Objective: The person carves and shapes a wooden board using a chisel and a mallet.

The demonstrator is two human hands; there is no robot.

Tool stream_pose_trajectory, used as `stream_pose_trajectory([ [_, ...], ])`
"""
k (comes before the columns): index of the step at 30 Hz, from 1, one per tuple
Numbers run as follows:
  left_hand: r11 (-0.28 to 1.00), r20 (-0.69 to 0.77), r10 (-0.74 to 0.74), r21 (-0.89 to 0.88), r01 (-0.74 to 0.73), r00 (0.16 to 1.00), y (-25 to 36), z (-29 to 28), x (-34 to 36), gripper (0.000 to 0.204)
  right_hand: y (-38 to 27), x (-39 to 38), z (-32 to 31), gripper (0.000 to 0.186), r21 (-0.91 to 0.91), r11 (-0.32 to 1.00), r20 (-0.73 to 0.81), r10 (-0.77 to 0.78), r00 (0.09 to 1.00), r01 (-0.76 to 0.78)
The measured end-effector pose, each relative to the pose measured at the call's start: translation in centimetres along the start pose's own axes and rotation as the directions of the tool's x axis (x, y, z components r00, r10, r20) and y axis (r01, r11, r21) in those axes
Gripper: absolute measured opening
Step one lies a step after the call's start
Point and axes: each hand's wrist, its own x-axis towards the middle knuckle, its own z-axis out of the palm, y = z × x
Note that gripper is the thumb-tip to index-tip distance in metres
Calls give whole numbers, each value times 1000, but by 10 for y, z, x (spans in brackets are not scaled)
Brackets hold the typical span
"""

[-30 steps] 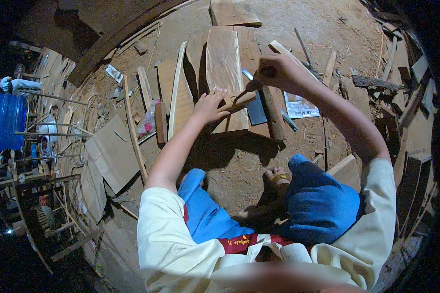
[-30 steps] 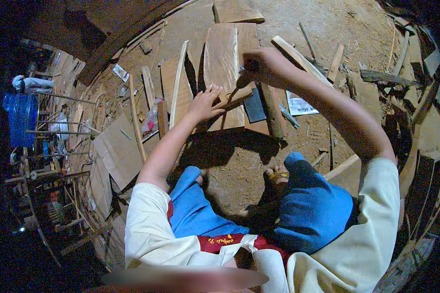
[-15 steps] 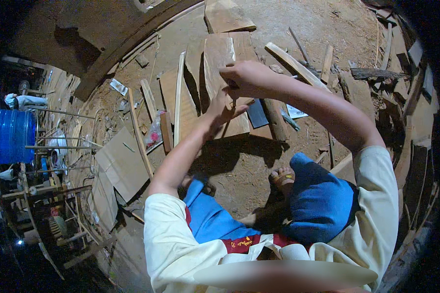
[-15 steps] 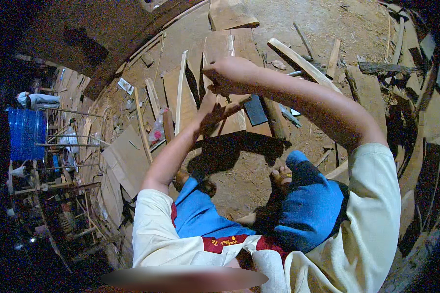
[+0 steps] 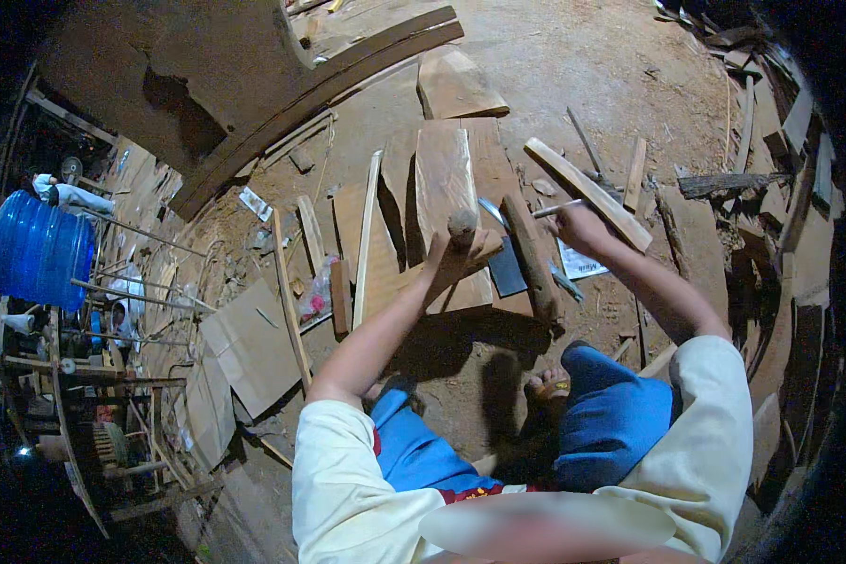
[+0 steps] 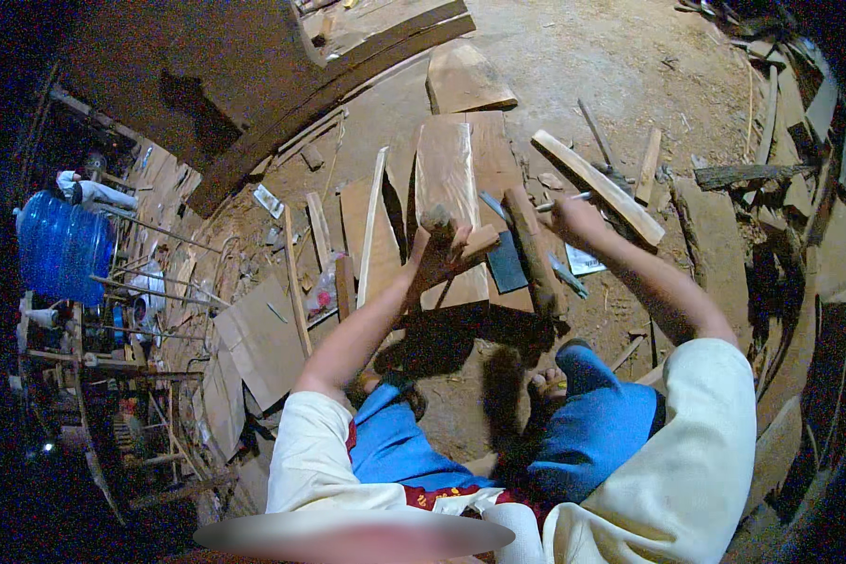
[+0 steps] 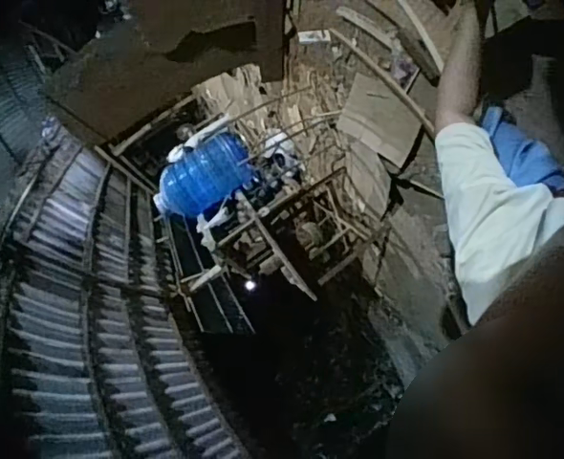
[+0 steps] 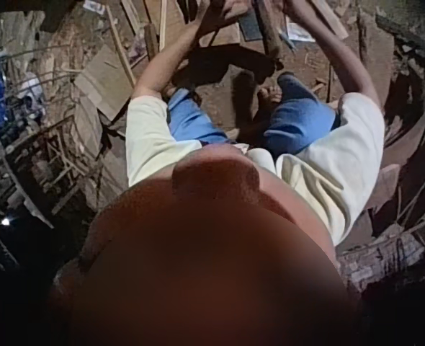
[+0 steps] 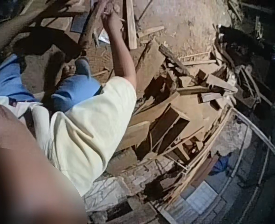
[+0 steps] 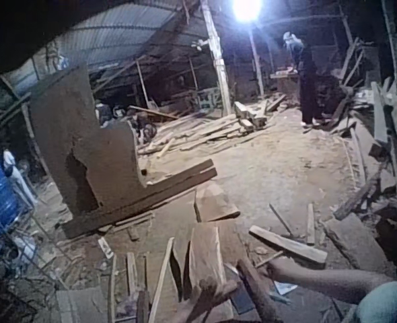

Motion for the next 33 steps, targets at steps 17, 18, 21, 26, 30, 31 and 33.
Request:
stream_pose_trajectory([
  [17, 918, -10, 25, 396, -19, 1000, 15, 4, -20, 23, 43, -46, 131, 48, -63, 960, 212, 279, 937, -272],
  [18, 960, -6, 55, 274, -51, 998, 14, 3, -19, 25, 47, -45, 132, 49, -50, 957, 186, 290, 939, -285],
  [21, 981, -13, 84, 176, -81, 996, 6, 3, -18, 29, 63, -37, 133, 53, -109, 950, 145, 308, 940, -294],
  [26, 989, 11, 90, -116, -88, 996, -16, 2, -16, 29, 88, -21, 119, 47, -97, 964, 515, 261, 817, -247],
  [30, 966, 51, 184, 173, -190, 982, -24, -5, -5, 26, 93, -34, 94, 53, 217, 879, 556, 246, 794, -424],
  [31, 977, 56, 151, 143, -157, 987, -21, -8, -5, 23, 93, -40, 88, 53, 278, 814, 573, 287, 768, -511],
  [33, 993, 69, 85, 81, -91, 994, -11, -15, -5, 20, 95, -48, 80, 52, 444, 756, 548, 196, 813, -481],
])
